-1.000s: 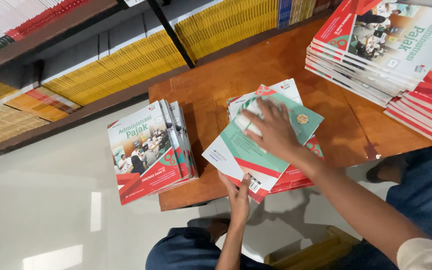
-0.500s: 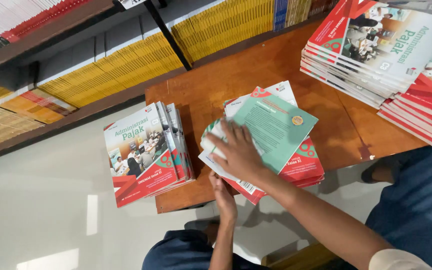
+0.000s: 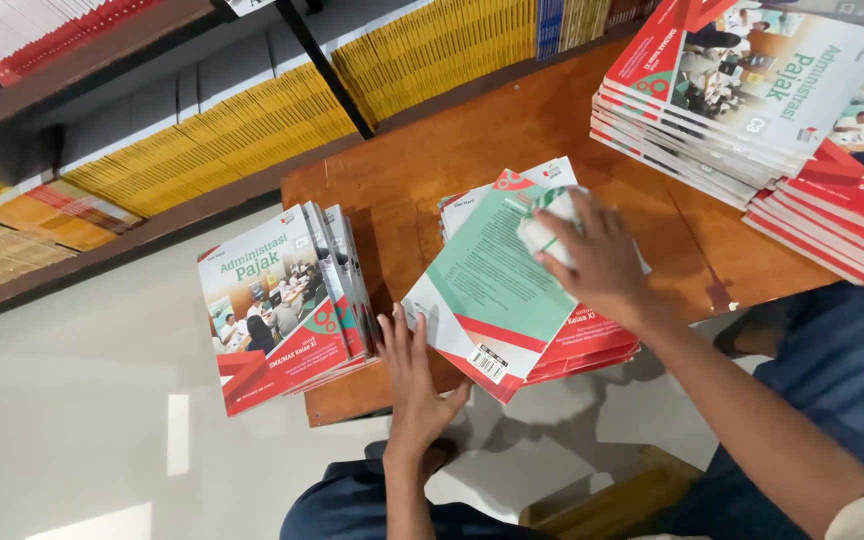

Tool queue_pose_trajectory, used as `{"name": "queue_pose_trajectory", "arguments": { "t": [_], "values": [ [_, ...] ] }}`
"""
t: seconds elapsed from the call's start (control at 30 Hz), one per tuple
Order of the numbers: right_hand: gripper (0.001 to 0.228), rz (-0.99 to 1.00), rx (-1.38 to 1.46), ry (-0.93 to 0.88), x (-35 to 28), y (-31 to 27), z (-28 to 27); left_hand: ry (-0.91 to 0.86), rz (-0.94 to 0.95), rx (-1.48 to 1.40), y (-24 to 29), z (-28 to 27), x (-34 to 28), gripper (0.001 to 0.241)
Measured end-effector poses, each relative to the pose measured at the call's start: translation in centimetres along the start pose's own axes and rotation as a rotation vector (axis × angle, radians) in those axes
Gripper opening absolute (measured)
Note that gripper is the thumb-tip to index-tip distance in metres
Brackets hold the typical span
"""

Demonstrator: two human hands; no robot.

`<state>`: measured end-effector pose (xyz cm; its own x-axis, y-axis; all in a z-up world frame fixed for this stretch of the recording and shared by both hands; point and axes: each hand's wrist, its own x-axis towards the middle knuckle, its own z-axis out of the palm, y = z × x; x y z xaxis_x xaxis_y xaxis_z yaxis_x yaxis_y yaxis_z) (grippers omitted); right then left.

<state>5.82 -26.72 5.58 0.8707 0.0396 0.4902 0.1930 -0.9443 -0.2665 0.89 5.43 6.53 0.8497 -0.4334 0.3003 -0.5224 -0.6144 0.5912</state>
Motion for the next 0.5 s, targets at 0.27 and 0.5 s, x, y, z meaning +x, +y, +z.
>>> {"name": "queue_pose_trajectory", "arguments": {
  "t": [0.27, 0.5],
  "values": [
    [0.052, 0.073, -0.050, 0.140, -0.9, -0.4, -0.9, -0.133, 0.329, 0.264, 2.7, 1.4, 0.4, 0.098],
    [0.052, 0.111, 0.074, 0.193, -3.6, -6.0, -2.5, -0.037, 0.459, 0.253, 2.7, 2.4, 0.3, 0.057]
  ]
}}
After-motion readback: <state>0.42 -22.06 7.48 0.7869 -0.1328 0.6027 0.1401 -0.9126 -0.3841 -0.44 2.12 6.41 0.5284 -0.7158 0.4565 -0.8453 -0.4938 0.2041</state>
